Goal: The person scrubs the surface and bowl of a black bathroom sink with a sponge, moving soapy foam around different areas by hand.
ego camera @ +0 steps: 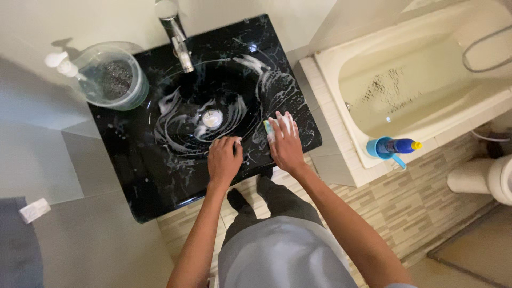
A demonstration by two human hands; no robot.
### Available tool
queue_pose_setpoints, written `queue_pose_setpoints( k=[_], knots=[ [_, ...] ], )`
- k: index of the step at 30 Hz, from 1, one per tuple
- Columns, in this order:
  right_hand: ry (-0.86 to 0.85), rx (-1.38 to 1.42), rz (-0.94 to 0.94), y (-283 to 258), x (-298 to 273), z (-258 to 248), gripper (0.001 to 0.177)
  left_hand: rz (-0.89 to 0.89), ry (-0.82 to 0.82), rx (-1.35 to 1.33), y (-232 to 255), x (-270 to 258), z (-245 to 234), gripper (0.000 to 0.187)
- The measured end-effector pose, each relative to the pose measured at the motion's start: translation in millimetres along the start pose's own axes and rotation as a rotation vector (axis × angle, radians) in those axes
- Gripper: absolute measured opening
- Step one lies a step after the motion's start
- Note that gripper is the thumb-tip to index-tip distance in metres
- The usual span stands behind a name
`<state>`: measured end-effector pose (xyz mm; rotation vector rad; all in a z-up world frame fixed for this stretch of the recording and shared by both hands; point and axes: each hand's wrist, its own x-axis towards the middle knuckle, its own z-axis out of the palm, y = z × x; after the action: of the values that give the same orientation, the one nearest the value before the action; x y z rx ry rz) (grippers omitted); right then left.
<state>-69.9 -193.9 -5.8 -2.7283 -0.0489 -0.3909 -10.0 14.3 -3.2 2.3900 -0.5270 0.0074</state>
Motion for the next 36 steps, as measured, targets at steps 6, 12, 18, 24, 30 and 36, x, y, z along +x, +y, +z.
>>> queue_pose_setpoints(
  k=[6,12,18,24,30,36],
  knots=[
    [-0.120,0.053,-0.137,17.9,14.8,-9.0,0.051,0.022,0.060,0.023,-5.7,-7.7,6.2,0.018],
    [-0.167,0.091,-0.288,34.7,43.9,-12.5,0.049,-0.104,0.106,0.076,3.1,-18.0,17.2,0.018],
    [-0.191,0.116,-0.412,43.4,44.8,-14.0,0.048,-0.191,0.391,0.175,31.5,-27.8,36.3,0.014],
    [-0.332,0.145,-0.568,49.1,41.7,-21.7,0.051,-0.321,0.538,0.297,58.0,-29.9,63.1,0.020],
    [-0.398,0.211,-0.640,51.1,59.3,-23.9,0.049,-0.385,0.582,0.260,71.4,-31.6,72.5,0.025],
    [-0.309,0.268,-0.703,47.4,68.0,-18.8,0.046,-0.405,0.557,0.302,69.9,-34.1,78.2,0.027]
  ],
)
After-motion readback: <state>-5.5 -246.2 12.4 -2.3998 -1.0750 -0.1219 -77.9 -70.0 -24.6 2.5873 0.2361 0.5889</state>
